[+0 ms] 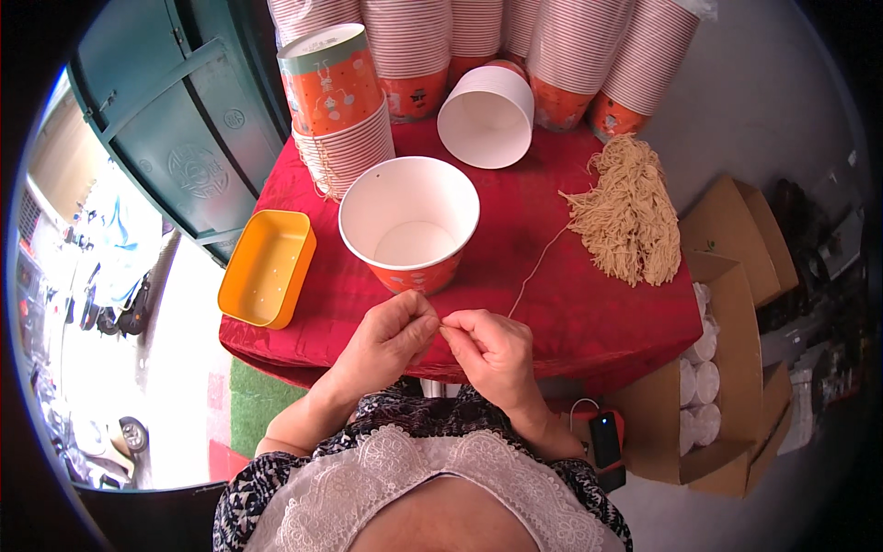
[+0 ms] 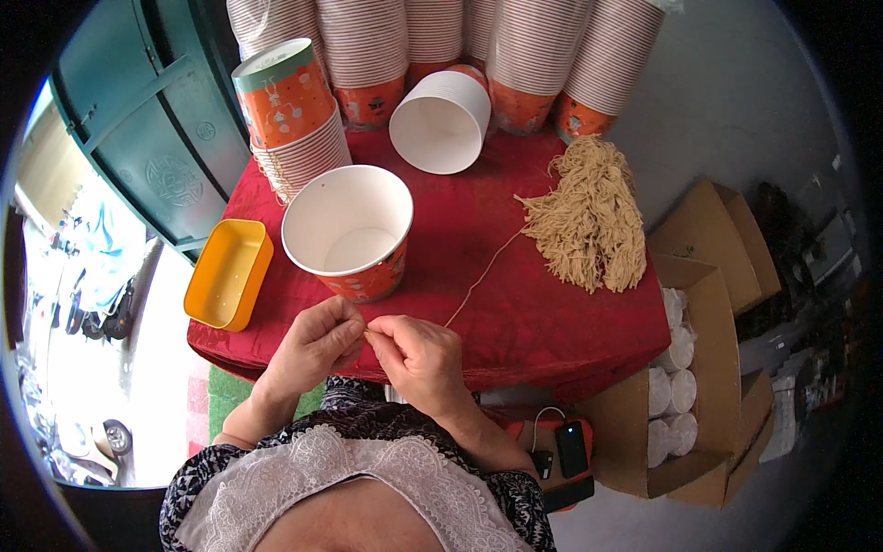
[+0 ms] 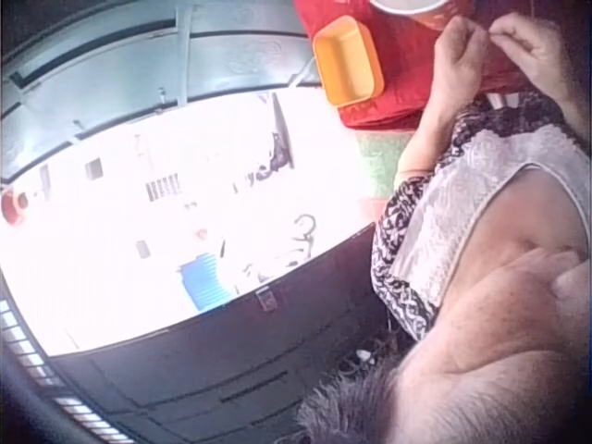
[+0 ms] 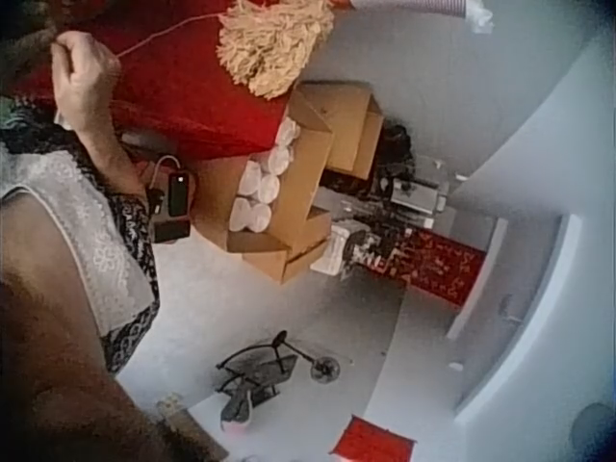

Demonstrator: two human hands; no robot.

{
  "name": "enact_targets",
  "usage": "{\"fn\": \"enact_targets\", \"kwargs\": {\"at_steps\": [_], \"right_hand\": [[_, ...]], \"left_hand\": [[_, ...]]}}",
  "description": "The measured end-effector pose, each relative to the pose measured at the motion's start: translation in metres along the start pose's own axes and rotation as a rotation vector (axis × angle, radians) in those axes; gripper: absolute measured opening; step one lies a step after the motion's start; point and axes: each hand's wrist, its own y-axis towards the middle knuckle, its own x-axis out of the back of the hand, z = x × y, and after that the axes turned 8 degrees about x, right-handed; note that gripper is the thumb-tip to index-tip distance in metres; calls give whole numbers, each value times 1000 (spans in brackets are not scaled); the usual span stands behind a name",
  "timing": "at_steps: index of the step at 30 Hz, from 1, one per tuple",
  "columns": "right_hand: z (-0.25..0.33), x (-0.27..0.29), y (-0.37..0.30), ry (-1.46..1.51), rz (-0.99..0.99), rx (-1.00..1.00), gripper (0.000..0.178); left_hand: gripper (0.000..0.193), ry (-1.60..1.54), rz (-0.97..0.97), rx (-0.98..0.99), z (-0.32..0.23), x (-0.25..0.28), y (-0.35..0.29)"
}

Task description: Attaching elastic carrying strings to decorative paper buckets for packaging.

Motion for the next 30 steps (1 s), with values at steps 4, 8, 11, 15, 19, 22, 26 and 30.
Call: {"fn": "enact_targets", "kwargs": {"at_steps": [4,8,11,15,19,22,26,30], "right_hand": [[-1,-1,-2,-2,0,-2,10],[1,-2,-3,104,-16,-130,5],[1,-1,-3,225,-53,-229,2],[0,0,-5,279,-40,-283,2],[1,0,-5,284,-26,-291,2],[1,0,-5,299,-24,-288,3],[0,-4,-5,285,-36,-271,3],[-4,-7,-5,247,-19,-257,2]], "left_hand": [[15,-20,9,-12,2,1,1],[13,41,-67,-87,5,-1,1],[11,-46,-96,-138,2,-5,0],[7,-123,-78,-183,2,-14,0],[6,-24,-45,-202,6,-8,1],[2,55,-58,-216,9,-6,3],[4,123,-111,-227,12,-10,6],[6,306,-211,-301,14,-10,9]]}}
